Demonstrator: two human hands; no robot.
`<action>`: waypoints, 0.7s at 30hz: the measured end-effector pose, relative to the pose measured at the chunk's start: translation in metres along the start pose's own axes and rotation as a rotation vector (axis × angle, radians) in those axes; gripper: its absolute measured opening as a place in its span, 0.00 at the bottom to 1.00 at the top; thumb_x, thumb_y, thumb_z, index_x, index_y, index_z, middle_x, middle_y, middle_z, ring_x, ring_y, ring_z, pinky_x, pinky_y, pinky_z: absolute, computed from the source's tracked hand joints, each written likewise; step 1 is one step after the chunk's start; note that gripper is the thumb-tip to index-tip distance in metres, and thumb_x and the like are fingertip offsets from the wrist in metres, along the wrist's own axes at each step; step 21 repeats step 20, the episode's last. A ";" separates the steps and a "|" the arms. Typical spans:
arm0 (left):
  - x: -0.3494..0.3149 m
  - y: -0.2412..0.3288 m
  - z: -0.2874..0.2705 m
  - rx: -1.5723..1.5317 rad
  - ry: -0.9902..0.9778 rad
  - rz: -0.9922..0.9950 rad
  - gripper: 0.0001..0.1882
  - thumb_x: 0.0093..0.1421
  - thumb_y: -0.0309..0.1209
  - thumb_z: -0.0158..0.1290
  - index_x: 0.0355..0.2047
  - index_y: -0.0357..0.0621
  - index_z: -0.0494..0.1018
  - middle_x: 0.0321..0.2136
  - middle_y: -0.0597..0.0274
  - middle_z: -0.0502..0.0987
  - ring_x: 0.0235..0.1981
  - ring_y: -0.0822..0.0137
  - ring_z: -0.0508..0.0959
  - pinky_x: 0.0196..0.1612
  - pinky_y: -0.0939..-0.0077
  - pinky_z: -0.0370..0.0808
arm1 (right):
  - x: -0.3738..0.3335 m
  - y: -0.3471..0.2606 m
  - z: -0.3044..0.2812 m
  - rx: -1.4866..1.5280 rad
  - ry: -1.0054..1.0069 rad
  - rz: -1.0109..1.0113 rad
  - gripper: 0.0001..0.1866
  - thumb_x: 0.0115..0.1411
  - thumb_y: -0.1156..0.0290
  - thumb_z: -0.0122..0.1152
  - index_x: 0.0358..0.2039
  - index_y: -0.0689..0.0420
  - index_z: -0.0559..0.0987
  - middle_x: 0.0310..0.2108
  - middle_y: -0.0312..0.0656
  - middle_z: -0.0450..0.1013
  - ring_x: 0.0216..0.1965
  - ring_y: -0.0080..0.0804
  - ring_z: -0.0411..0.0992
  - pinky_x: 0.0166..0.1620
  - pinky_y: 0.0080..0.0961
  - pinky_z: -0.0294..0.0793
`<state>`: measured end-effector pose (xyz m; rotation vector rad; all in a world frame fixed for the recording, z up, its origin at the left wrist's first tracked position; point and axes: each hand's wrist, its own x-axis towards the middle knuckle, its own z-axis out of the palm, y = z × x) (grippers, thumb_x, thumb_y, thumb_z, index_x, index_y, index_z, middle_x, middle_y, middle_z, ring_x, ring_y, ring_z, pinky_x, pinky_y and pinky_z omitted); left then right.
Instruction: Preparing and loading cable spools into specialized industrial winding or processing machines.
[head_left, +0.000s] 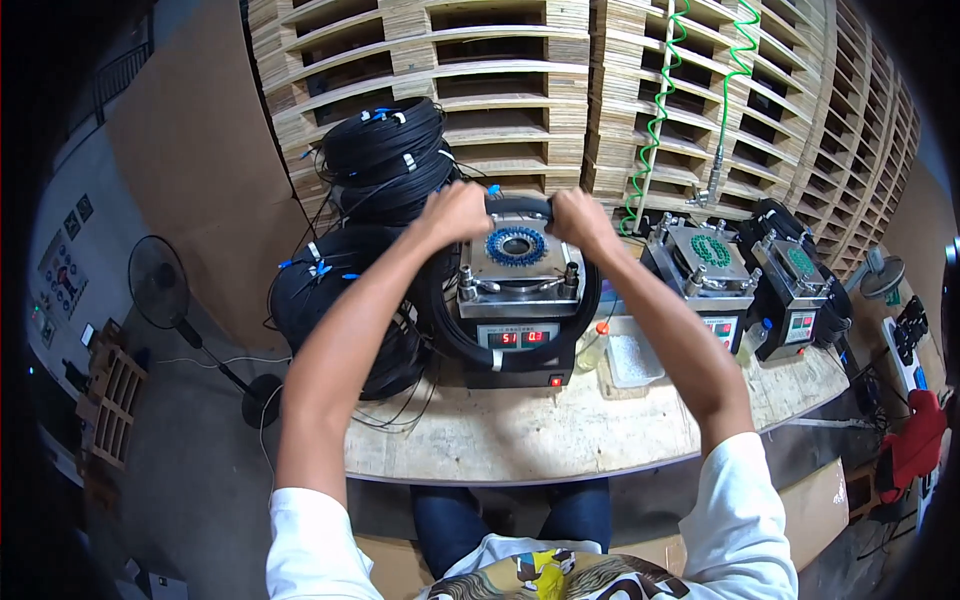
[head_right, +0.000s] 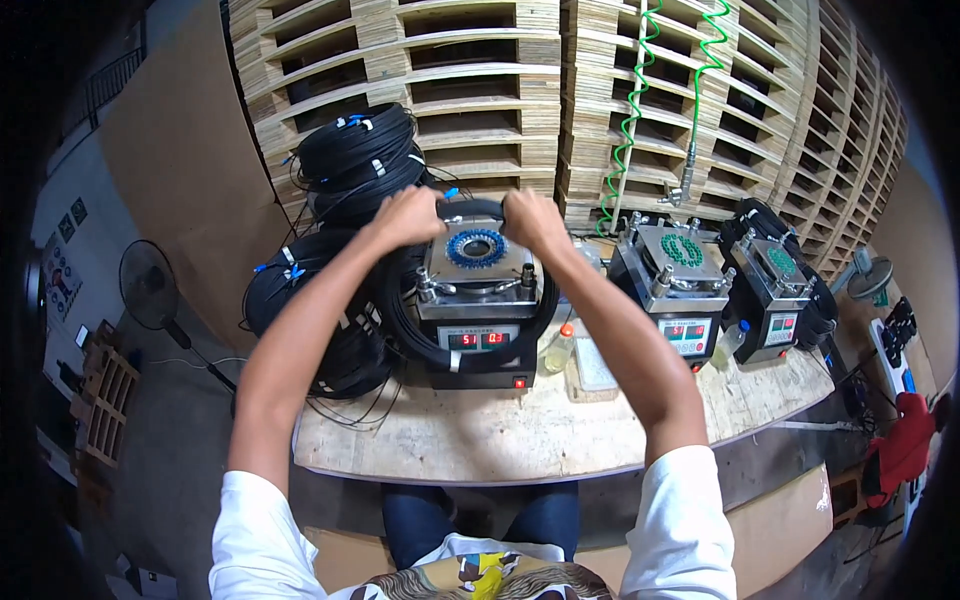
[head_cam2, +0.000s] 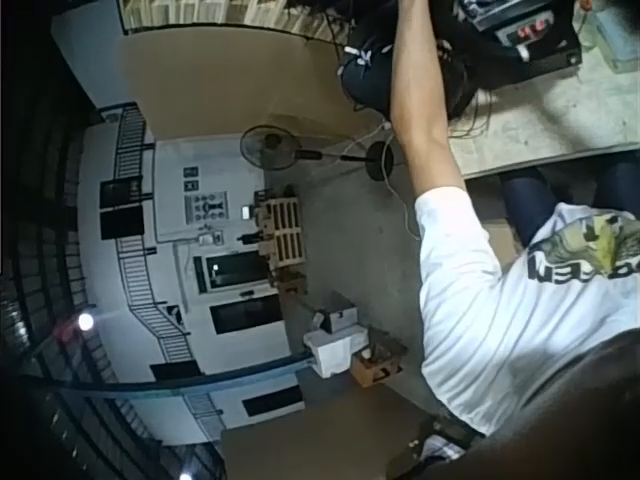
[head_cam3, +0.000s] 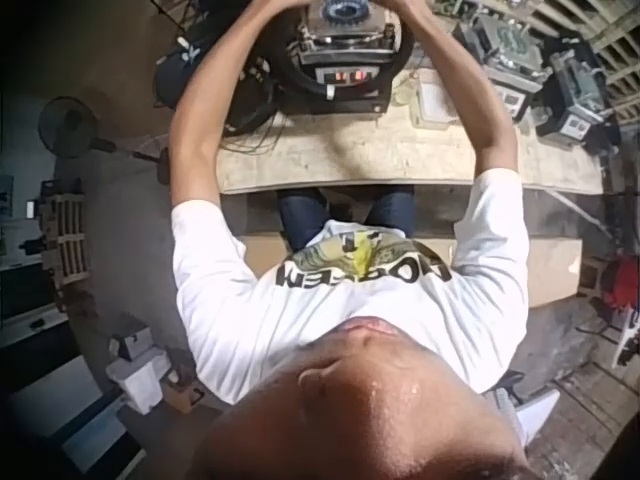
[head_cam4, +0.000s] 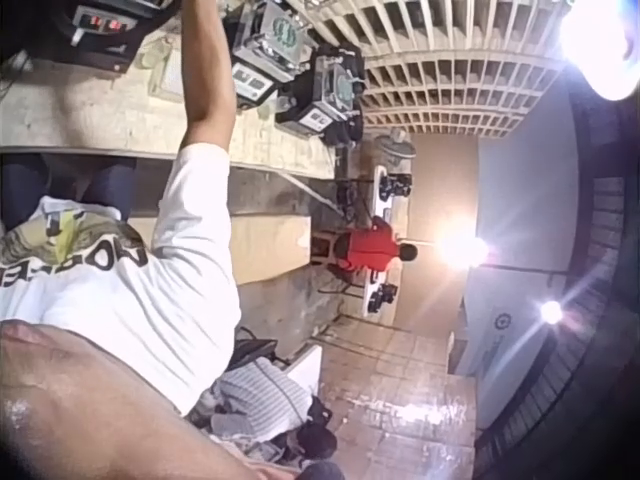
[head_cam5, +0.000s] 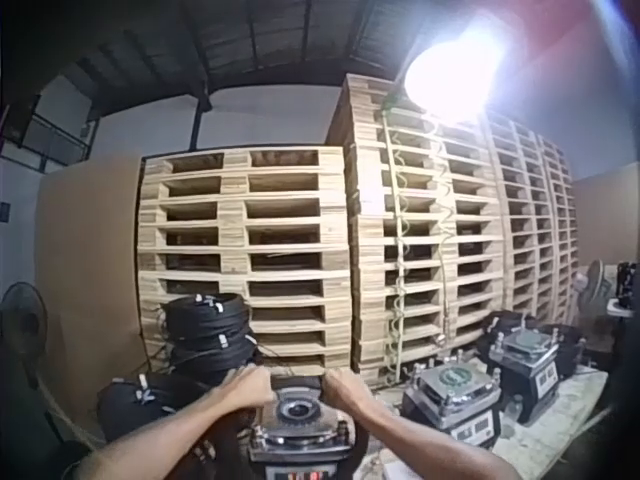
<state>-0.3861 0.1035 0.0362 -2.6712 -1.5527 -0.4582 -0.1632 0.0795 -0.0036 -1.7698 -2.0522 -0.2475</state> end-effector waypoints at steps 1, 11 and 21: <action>0.000 0.003 -0.014 -0.033 -0.027 0.020 0.29 0.44 0.33 0.58 0.50 0.42 0.77 0.39 0.39 0.81 0.45 0.43 0.80 0.51 0.53 0.75 | 0.002 0.000 -0.012 0.063 0.008 -0.022 0.11 0.49 0.70 0.69 0.29 0.64 0.82 0.31 0.60 0.78 0.34 0.55 0.79 0.38 0.44 0.79; -0.057 -0.019 0.012 -0.607 -0.481 0.218 0.16 0.49 0.30 0.60 0.36 0.33 0.73 0.22 0.62 0.79 0.25 0.76 0.74 0.30 0.80 0.69 | -0.058 -0.008 -0.031 0.548 -0.502 -0.140 0.10 0.44 0.78 0.66 0.29 0.66 0.83 0.20 0.41 0.78 0.22 0.25 0.75 0.25 0.27 0.73; -0.173 -0.013 0.135 -0.830 -0.421 0.052 0.20 0.47 0.27 0.65 0.42 0.34 0.80 0.32 0.60 0.83 0.34 0.72 0.77 0.43 0.76 0.73 | -0.172 -0.021 0.047 0.699 -0.582 -0.241 0.33 0.47 0.80 0.64 0.57 0.69 0.68 0.32 0.43 0.77 0.31 0.26 0.73 0.35 0.25 0.73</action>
